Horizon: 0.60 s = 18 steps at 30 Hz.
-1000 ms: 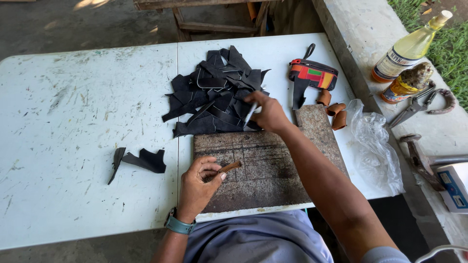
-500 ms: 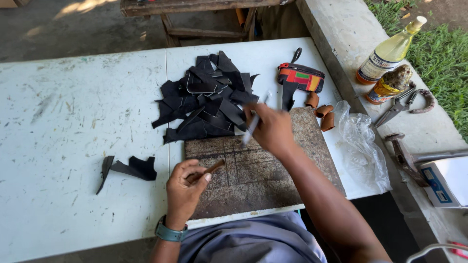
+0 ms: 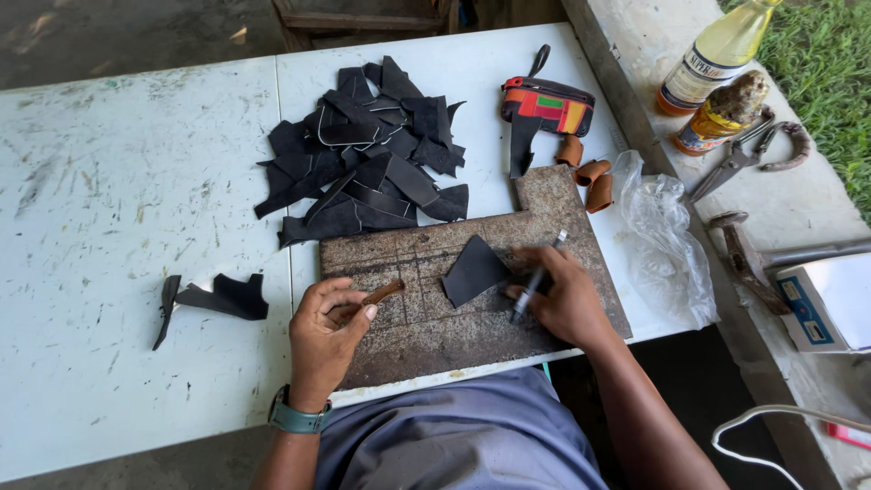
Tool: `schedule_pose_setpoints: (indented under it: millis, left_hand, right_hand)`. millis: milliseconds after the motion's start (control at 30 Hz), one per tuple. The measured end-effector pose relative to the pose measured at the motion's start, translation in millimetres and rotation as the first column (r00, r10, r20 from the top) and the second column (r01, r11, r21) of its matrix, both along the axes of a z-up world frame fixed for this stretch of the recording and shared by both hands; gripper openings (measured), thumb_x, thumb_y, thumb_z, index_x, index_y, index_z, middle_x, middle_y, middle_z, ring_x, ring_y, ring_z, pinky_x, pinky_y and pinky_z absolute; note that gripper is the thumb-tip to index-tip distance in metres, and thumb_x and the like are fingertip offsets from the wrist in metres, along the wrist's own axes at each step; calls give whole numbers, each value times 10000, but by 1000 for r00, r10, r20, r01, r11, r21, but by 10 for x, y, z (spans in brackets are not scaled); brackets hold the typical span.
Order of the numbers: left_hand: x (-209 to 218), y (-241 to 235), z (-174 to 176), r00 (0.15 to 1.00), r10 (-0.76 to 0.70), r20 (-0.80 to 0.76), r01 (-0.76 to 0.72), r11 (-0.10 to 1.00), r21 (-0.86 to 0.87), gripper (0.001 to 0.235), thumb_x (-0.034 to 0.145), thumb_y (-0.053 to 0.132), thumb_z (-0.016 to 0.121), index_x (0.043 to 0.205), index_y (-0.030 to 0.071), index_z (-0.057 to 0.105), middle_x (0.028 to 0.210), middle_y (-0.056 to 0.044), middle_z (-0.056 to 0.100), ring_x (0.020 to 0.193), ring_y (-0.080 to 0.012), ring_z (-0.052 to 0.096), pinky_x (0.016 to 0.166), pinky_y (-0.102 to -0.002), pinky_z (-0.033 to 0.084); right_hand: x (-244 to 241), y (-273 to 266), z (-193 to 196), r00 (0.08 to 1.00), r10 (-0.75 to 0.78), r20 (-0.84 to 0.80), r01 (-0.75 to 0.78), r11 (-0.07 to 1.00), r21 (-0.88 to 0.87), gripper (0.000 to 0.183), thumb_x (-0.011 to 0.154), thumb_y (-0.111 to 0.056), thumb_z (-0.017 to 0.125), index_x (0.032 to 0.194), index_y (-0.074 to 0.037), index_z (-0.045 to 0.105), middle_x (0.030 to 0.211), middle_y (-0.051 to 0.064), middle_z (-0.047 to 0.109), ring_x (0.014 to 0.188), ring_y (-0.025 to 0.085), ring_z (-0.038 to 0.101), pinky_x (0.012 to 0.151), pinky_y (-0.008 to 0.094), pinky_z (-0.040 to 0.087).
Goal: The person repeatedly picks up small black leather pieces, places them on a wooden board, and uses a pen to mark outlines or lines on them. The marked pieces are set aside on the table. The person also briefly handles a small brown leather piece and a phone.
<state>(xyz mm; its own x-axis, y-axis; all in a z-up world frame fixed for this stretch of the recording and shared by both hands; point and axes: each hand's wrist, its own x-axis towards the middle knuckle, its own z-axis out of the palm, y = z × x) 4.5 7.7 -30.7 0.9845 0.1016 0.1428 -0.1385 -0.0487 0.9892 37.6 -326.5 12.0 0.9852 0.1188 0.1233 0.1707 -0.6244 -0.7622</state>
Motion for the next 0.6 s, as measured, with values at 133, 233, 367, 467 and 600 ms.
schedule_pose_setpoints:
  millis: [133, 233, 367, 467, 600]
  left_hand:
    - [-6, 10, 3, 1000, -6, -25, 7, 999, 47, 487, 854, 20, 783, 1293, 2, 572, 1073, -131, 720, 908, -141, 705, 731, -255, 618]
    - [-15, 20, 42, 1000, -14, -8, 14, 997, 72, 487, 852, 31, 785, 1289, 5, 575, 1084, -131, 730, 927, -156, 716, 759, -268, 629]
    - [-59, -163, 123, 968, -159, 196, 76, 925, 372, 469, 844, 91, 828, 1258, 33, 614, 1079, -106, 775, 1002, -200, 755, 910, -352, 614]
    - [33, -477, 183, 922, -324, 214, 159, 818, 553, 444, 863, 137, 824, 1248, 53, 618, 1073, -93, 781, 1015, -217, 768, 914, -385, 620]
    - [414, -659, 303, 925, -380, 31, 293, 762, 578, 458, 870, 124, 769, 1289, 66, 594, 1101, -108, 756, 1019, -248, 756, 859, -384, 644]
  right_hand:
    - [189, 257, 85, 996, 87, 26, -81, 981, -175, 585, 726, -225, 870, 1256, -103, 654, 1198, 79, 728, 1067, 298, 620, 968, 438, 491]
    - [18, 320, 37, 994, 71, -78, -85, 978, -191, 506, 737, -226, 878, 1193, -123, 682, 1112, 47, 760, 1058, 262, 642, 985, 415, 498]
    - [-225, 198, -123, 974, 49, -221, 2, 975, 223, 294, 847, -135, 784, 1128, -100, 706, 1117, 23, 784, 1048, 179, 770, 927, 345, 618]
    - [-172, 117, -161, 983, -6, -186, 62, 952, 299, 298, 880, -68, 752, 1161, -83, 656, 1134, 57, 784, 1052, 176, 750, 910, 334, 606]
    - [-7, 159, -56, 989, 54, -135, -42, 995, 88, 392, 830, -101, 786, 1202, -109, 663, 1197, 53, 733, 1106, 202, 697, 954, 370, 558]
